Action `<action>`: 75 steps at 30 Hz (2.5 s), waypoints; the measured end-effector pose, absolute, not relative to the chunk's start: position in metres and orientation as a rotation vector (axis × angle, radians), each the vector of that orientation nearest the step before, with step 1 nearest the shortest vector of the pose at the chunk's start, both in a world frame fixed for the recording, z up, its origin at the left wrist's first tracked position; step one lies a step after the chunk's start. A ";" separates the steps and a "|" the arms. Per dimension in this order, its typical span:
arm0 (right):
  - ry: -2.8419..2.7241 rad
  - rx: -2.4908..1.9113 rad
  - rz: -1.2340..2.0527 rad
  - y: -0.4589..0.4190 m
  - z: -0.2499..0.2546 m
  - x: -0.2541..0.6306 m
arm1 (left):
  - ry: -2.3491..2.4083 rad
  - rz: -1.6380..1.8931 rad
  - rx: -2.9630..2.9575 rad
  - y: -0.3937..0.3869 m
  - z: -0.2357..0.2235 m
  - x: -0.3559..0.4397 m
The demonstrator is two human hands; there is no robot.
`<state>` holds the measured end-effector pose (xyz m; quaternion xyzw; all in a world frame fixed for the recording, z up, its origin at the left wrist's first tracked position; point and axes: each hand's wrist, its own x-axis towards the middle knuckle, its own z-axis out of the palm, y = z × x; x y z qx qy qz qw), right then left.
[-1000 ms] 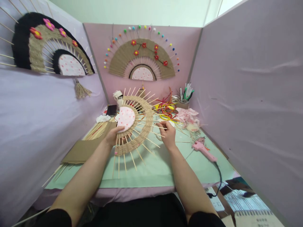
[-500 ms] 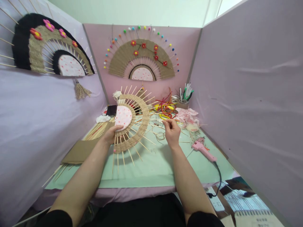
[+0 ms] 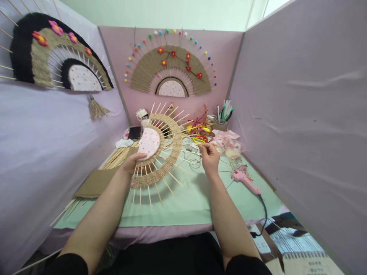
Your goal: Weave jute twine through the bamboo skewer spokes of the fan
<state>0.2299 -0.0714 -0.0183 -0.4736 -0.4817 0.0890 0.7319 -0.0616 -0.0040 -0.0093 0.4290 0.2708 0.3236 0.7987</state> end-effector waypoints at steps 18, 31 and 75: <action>-1.034 -1.027 0.420 -0.063 -0.024 0.226 | 0.560 0.552 0.861 -0.006 -0.031 -0.044; -1.067 -1.033 0.519 -0.065 -0.025 0.225 | 0.652 0.573 0.847 -0.003 -0.021 -0.052; -0.893 -0.927 0.444 -0.066 -0.018 0.241 | 0.681 0.574 0.839 -0.002 -0.016 -0.057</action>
